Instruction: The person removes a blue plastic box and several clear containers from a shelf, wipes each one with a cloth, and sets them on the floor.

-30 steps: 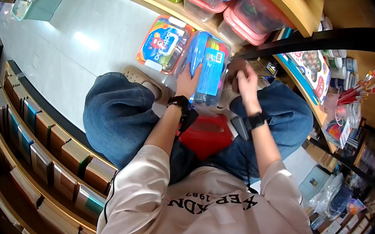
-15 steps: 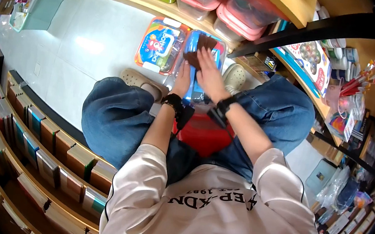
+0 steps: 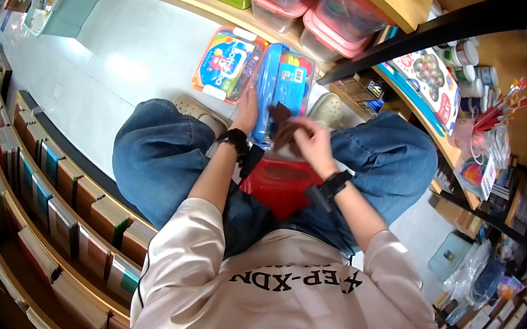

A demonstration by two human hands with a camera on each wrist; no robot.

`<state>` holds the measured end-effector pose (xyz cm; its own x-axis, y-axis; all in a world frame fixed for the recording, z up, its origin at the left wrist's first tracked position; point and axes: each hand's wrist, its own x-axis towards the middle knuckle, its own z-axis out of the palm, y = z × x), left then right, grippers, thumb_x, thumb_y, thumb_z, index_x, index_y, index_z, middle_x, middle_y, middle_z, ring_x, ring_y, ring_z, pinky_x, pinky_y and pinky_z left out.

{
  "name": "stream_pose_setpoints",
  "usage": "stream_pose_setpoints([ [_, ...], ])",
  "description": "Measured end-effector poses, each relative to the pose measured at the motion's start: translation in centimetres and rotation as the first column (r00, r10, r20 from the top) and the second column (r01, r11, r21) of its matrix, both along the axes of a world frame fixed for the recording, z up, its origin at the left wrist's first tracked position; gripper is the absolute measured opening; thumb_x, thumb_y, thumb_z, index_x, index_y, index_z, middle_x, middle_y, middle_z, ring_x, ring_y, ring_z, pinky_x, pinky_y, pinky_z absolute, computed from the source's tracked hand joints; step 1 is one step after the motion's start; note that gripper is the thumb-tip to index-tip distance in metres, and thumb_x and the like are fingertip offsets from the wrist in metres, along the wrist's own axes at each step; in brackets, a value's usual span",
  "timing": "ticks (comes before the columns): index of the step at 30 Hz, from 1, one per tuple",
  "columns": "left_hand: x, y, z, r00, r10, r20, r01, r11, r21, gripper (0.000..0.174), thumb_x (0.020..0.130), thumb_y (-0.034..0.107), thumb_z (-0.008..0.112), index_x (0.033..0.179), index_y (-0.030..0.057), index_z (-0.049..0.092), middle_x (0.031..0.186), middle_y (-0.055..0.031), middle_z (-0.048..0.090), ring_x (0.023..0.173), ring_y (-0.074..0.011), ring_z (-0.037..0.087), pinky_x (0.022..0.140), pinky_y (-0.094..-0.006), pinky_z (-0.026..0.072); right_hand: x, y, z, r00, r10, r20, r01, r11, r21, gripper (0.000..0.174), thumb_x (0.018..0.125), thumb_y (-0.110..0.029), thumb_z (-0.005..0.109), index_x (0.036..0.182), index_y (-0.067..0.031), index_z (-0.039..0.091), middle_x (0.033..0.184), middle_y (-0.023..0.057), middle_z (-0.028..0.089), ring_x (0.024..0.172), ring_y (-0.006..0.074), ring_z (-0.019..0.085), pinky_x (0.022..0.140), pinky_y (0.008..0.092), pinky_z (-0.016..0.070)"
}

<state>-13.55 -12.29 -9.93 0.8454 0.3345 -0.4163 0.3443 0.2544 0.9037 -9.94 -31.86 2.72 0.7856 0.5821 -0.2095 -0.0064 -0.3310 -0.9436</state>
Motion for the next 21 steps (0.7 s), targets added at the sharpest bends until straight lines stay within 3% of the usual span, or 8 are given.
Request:
stream_pose_setpoints([
  [1,-0.6,0.4,0.4,1.0,0.007,-0.001,-0.007,1.0,0.003,0.074,0.094,0.053,0.022,0.127,-0.0115,0.036,0.128,-0.0189,0.044,0.117,-0.0216,0.042,0.097,-0.0292,0.0308,1.6,0.5,0.2,0.986,-0.097,-0.134,0.107,0.992,0.068,0.028,0.078,-0.001,0.047,0.103,-0.0015,0.06,0.092,0.012,0.066,0.084,0.0155,0.063,0.075,0.0283,0.048],
  [3,-2.4,0.6,2.3,0.968,-0.006,-0.252,0.092,0.939,0.333,0.065,0.094,0.045,0.026,0.128,-0.0112,0.033,0.125,-0.0325,0.042,0.116,-0.0408,0.043,0.096,-0.0419,0.0342,5.4,2.3,1.2,0.981,-0.192,0.023,0.191,0.981,0.043,0.029,0.078,-0.001,0.045,0.102,-0.0024,0.061,0.089,0.0113,0.065,0.083,0.0162,0.062,0.074,0.0288,0.048],
  [5,-4.7,0.0,4.7,0.949,-0.068,-0.307,0.191,0.899,0.394,0.076,0.09,0.057,0.025,0.13,-0.0076,0.033,0.116,-0.0323,0.049,0.104,-0.0395,0.053,0.088,-0.0476,0.0406,9.4,4.2,0.8,0.949,-0.16,0.272,0.143,0.986,0.082,0.033,0.079,0.002,0.042,0.107,-0.0044,0.059,0.086,0.0054,0.064,0.078,0.0122,0.059,0.072,0.0255,0.0484],
  [7,-5.4,-0.8,7.2,0.776,-0.073,-0.626,0.014,0.995,-0.098,0.09,0.082,0.072,0.02,0.134,-0.0013,0.03,0.111,-0.0305,0.053,0.098,-0.0369,0.057,0.081,-0.0499,0.0436,11.8,6.6,0.5,0.882,-0.103,0.46,0.089,0.995,0.052,0.034,0.078,0.002,0.043,0.108,-0.0046,0.058,0.095,0.0106,0.064,0.089,0.0202,0.061,0.08,0.0277,0.0469],
  [8,-6.5,0.0,6.1,0.764,-0.363,-0.534,0.193,0.918,-0.348,0.104,0.073,0.082,0.013,0.139,0.0015,0.02,0.111,-0.0281,0.054,0.096,-0.036,0.058,0.08,-0.0491,0.0446,12.2,7.7,0.3,0.866,-0.023,0.499,0.027,1.0,-0.001,0.037,0.075,-0.002,0.045,0.11,-0.0042,0.056,0.12,0.0174,0.052,0.111,0.0327,0.05,0.096,0.0362,0.0383],
  [11,-7.3,-0.7,5.3,0.846,-0.376,-0.377,0.063,0.774,-0.631,0.112,0.07,0.085,0.01,0.14,-0.0021,0.007,0.113,-0.0316,0.051,0.098,-0.0391,0.056,0.084,-0.0497,0.0428,11.4,10.5,-2.5,0.736,0.194,0.649,-0.091,0.978,-0.189,0.039,0.074,-0.002,0.046,0.112,-0.0063,0.055,0.132,0.0197,0.041,0.126,0.0355,0.034,0.105,0.0393,0.0299],
  [16,-6.5,-0.4,5.7,0.847,-0.249,-0.469,-0.172,0.707,-0.686,0.115,0.062,0.09,0.012,0.143,0.0104,0.001,0.12,-0.0362,0.043,0.115,-0.0436,0.044,0.096,-0.0507,0.0341,6.6,10.6,-4.0,0.733,0.207,0.648,-0.065,0.969,-0.236,0.034,0.074,-0.003,0.049,0.107,-0.0048,0.058,0.133,0.0175,0.041,0.128,0.0333,0.032,0.106,0.04,0.0286],
  [21,-6.0,0.0,6.3,0.82,-0.294,-0.491,-0.264,0.568,-0.78,0.113,0.063,0.09,0.016,0.143,0.0121,0.003,0.128,-0.0332,0.037,0.121,-0.0454,0.037,0.097,-0.0533,0.0323,0.4,6.5,-3.0,0.638,0.456,0.62,-0.365,0.889,-0.278,0.036,0.067,0.002,0.049,0.102,-0.0016,0.057,0.128,0.0158,0.044,0.128,0.0342,0.031,0.106,0.0429,0.0271],
])
